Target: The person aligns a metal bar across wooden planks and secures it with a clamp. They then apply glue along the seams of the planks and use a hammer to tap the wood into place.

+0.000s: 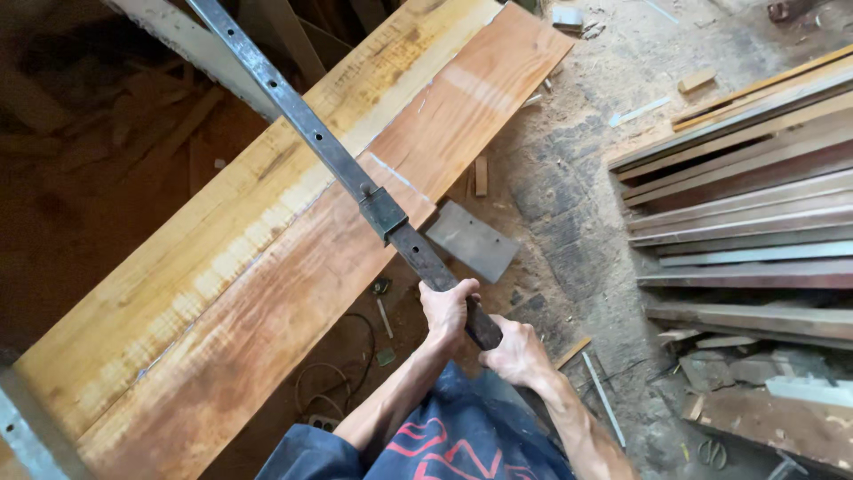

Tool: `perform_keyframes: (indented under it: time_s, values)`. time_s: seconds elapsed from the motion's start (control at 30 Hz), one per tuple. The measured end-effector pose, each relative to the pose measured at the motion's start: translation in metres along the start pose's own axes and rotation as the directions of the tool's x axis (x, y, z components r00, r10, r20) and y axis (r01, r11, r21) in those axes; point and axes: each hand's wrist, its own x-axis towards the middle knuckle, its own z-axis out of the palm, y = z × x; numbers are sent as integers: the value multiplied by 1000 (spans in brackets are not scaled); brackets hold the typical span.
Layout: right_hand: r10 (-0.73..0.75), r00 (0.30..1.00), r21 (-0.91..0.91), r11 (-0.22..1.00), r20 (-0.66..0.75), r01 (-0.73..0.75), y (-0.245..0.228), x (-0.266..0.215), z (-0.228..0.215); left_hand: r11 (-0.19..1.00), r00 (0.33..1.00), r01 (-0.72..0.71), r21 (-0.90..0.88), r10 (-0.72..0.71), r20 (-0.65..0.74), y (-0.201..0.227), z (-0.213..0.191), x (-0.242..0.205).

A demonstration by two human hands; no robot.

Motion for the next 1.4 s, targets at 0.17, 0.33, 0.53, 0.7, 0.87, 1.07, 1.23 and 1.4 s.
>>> perform_keyframes:
  time_s: [0.17,0.33,0.53,0.7,0.87,1.07,1.23,1.4]
  values:
    - [-47,999,-1,999,9,47,3,54,-55,995,995,-96,4,97,-25,17,65,36]
    - [-163,984,53,986,71,159,24,115,-103,981,972,-187,55,193,-135,29,131,80]
    - [-237,964,97,969,118,227,99,146,-162,997,973,-78,12,79,-216,58,196,135]
    - [-424,901,-47,905,-93,422,171,149,-183,994,970,-112,-7,108,-220,92,219,187]
    - [68,998,-54,996,19,-67,182,164,-172,991,974,-115,-63,100,-201,140,217,257]
    - [6,978,-136,990,-207,-34,119,205,-151,992,984,-99,-77,86,-158,205,200,349]
    - [-184,942,-103,982,-280,161,46,255,-153,990,993,-91,-106,81,-89,251,184,429]
    - [-143,947,-161,982,-289,99,12,298,-153,990,1000,-6,-139,3,-19,264,173,505]
